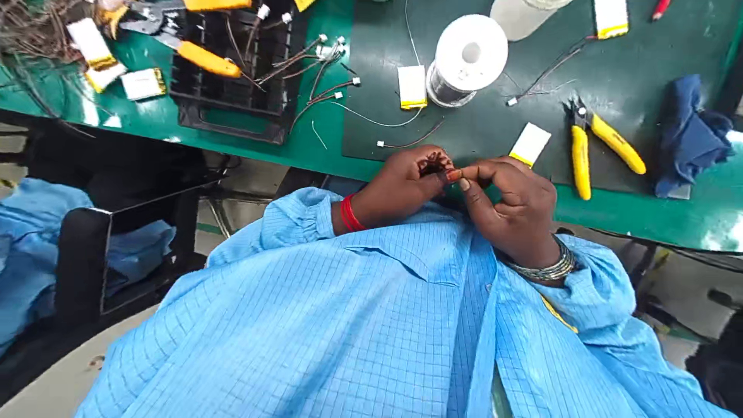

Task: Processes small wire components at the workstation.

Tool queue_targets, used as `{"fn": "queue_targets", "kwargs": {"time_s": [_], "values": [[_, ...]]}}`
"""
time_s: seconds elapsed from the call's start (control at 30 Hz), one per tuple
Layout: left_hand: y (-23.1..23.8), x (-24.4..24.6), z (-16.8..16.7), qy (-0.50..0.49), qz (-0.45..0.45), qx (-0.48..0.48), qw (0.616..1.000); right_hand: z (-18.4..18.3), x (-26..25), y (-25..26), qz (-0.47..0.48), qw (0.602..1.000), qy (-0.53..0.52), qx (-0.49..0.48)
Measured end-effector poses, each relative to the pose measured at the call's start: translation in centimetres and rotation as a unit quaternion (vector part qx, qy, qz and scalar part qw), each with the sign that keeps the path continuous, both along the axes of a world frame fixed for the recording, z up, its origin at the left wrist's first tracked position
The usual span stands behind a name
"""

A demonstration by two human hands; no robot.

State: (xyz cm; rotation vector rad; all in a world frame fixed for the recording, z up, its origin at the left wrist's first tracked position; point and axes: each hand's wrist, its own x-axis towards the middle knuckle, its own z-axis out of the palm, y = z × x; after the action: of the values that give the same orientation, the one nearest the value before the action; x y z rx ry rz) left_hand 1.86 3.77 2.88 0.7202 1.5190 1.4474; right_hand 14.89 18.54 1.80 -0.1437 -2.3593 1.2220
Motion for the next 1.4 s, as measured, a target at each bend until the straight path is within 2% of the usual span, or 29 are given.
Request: {"fn": "queue_targets", "kwargs": {"time_s": [0.1,0.23,0.4,0.47,0.87,0.97,1.13,1.23,1.4], "values": [[0.0,-0.1,-0.2,0.050,0.010,0.022,0.998,0.1,-0.2,0.1,0.004,1.000,0.007,-0.013],[0.0,-0.7,-0.4,0.224,0.048,0.083,0.970,0.3,-0.3,0.6,0.012,0.984,-0.034,-0.175],[0.3,-0.8,-0.5,0.251,0.038,0.121,0.960,0.4,-0.4,0.5,0.026,0.940,-0.027,-0.338],[0.5,-0.7,-0.6,0.257,0.046,0.131,0.956,0.3,-0.3,0.3,0.019,0.929,-0.022,-0.368],[0.8,-0.3,-0.8,0.271,0.067,0.181,0.943,0.7,-0.1,-0.2,-0.011,0.966,0.004,-0.259],[0.8,-0.1,-0.7,0.234,0.076,0.172,0.954,0.8,0.0,-0.2,-0.007,0.962,0.002,-0.272],[0.8,-0.2,-0.6,0.204,0.074,0.152,0.964,0.5,0.4,0.2,0.019,0.931,-0.003,-0.366],[0.8,-0.3,-0.7,0.230,0.061,0.146,0.960,0.5,0.5,0.3,0.019,0.921,0.001,-0.388],[0.9,-0.4,-0.8,0.287,0.047,0.144,0.946,0.6,0.7,0.5,0.004,0.928,-0.011,-0.372]]}}
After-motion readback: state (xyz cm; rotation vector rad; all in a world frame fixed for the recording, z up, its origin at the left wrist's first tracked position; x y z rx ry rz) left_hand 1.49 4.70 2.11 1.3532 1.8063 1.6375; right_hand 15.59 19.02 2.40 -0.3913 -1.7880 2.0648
